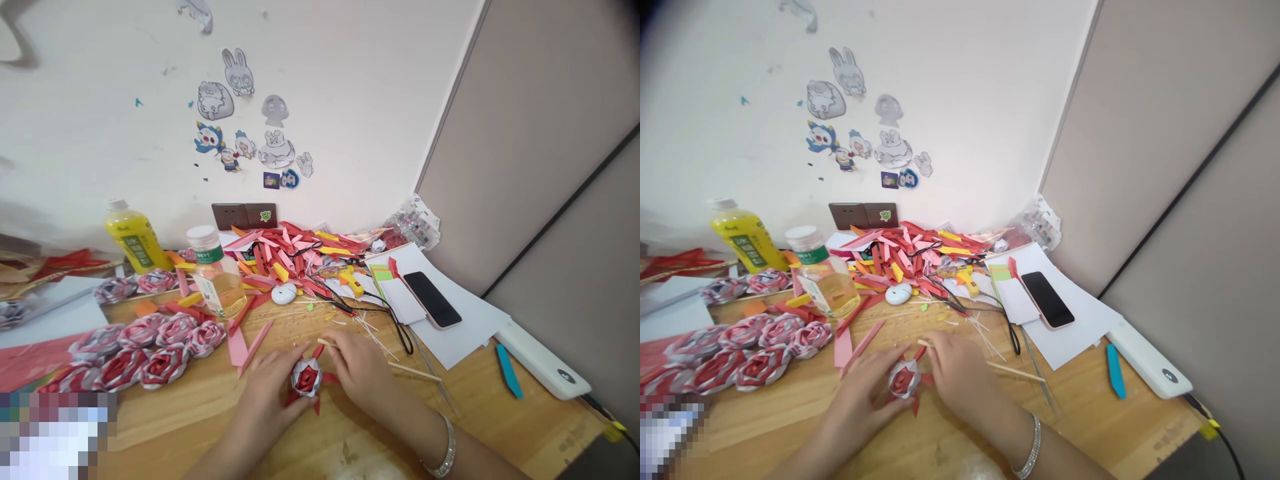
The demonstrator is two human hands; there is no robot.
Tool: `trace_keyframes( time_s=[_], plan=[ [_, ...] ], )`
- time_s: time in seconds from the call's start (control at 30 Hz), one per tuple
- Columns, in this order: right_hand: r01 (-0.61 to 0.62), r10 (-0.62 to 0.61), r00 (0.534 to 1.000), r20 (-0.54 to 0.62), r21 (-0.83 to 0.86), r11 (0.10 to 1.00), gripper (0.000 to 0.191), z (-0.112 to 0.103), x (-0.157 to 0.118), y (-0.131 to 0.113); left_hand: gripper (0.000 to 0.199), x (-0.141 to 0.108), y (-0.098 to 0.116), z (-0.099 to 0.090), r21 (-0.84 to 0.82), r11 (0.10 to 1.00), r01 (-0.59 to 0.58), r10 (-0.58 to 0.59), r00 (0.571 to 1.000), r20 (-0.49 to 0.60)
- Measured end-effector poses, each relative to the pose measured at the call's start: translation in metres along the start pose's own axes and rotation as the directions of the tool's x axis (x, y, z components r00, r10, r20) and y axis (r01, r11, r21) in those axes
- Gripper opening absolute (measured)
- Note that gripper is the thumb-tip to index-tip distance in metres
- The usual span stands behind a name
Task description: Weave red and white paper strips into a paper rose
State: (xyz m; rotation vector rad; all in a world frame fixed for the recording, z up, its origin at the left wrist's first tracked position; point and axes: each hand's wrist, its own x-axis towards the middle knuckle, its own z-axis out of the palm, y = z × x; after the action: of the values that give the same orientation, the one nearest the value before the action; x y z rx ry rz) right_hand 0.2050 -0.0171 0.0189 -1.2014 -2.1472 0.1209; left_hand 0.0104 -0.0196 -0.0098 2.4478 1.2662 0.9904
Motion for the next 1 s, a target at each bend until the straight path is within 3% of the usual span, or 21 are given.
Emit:
trace_keyframes(
  time_s=[0.1, 0.23, 0.57, 0.7, 1.0],
  plan=[
    [0.093, -0.093, 0.996, -0.013, 0.002, 0.996, 0.024, -0.004, 0.001, -0.005, 0.042, 0.002, 0.000, -0.004, 0.067, 0.997, -0.039, 0.039, 0.999, 0.002],
    [0.230, -0.230, 0.972, -0.050, -0.012, 0.973, 0.027, -0.007, 0.001, -0.012, 0.035, 0.004, 0.003, -0.007, 0.144, 0.985, -0.090, 0.099, 0.994, -0.056],
    [0.214, -0.215, 0.970, -0.111, -0.028, 0.977, 0.027, -0.008, 0.001, -0.015, 0.022, 0.005, 0.011, -0.010, 0.269, 0.944, -0.192, 0.240, 0.957, -0.160],
    [0.251, -0.266, 0.957, -0.114, -0.134, 0.959, 0.023, -0.012, 0.003, -0.016, 0.020, 0.006, 0.015, -0.013, 0.322, 0.918, -0.231, 0.306, 0.930, -0.205],
    [0.362, -0.386, 0.915, -0.119, -0.181, 0.914, 0.019, -0.017, 0.004, -0.015, 0.019, 0.005, 0.020, -0.016, 0.355, 0.908, -0.225, 0.313, 0.925, -0.216]
  ],
)
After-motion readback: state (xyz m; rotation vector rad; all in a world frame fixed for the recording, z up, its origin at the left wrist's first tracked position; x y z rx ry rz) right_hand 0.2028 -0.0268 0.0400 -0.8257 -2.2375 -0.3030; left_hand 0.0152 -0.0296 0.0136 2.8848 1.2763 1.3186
